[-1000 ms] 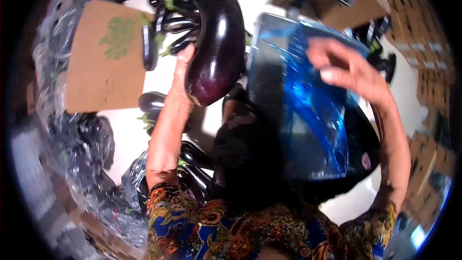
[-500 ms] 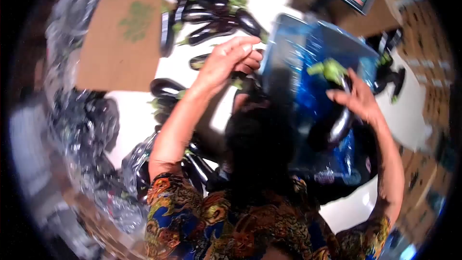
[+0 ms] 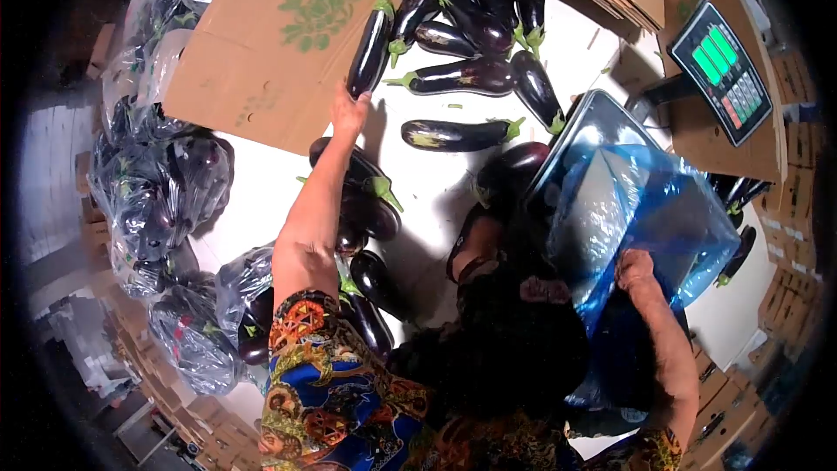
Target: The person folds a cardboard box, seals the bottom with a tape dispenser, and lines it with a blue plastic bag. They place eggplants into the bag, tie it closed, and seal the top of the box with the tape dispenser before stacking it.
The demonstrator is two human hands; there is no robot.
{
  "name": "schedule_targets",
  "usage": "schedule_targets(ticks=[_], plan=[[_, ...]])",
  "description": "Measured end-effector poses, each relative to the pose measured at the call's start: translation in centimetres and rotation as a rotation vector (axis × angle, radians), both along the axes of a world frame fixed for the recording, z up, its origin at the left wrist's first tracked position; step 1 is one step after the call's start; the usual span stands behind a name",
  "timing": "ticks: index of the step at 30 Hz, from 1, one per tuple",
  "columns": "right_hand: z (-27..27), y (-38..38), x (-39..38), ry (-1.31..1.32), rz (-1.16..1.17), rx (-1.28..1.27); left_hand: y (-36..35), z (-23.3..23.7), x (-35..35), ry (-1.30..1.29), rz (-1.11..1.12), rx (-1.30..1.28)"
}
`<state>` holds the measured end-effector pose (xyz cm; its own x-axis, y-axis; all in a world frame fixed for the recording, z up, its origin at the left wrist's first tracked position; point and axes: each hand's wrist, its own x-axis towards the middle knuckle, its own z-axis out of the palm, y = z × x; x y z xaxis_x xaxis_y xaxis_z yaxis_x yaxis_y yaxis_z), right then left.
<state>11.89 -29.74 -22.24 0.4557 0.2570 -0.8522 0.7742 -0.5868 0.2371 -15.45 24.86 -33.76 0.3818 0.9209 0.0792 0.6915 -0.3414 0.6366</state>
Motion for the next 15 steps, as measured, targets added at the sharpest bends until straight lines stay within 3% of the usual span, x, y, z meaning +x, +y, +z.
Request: schedule_targets(ticks=[4,6,8,10,13,14,15], plan=[[0.5,1.0,-0.1,0.04,0.025,-0.126,4.1,-3.4,1.8,0.269,-0.035,0.024],[-0.4,-0.2,-0.2,0.05,0.082,-0.079,4.9,-5.1,2.5,0.173,0.009,-0.098],[0.8,0.0,-0.5,0.027,0.013,0.015,4.2,-5.7,3.2,0.216,0.11,0.014],[-1.8,-2.7,-0.1,0.031,0.079,-0.017,3.6,-3.7,3.1,0.108,0.032,-0.197],[0.3,0.1,-0.2,0.095,-0.049,-0.122,2.5,-1.8,1.1,-0.123,-0.006,-0.582],[0.0,-0.1,-0.4,0.041,0.017,-0.084,2.1,-1.0,-0.1,-0.216,0.004,-0.718],[-0.6,-0.9,-0.5,-0.013,0.086,-0.047,1.5,0.6,-0.7,-0.138,0.014,-0.763]])
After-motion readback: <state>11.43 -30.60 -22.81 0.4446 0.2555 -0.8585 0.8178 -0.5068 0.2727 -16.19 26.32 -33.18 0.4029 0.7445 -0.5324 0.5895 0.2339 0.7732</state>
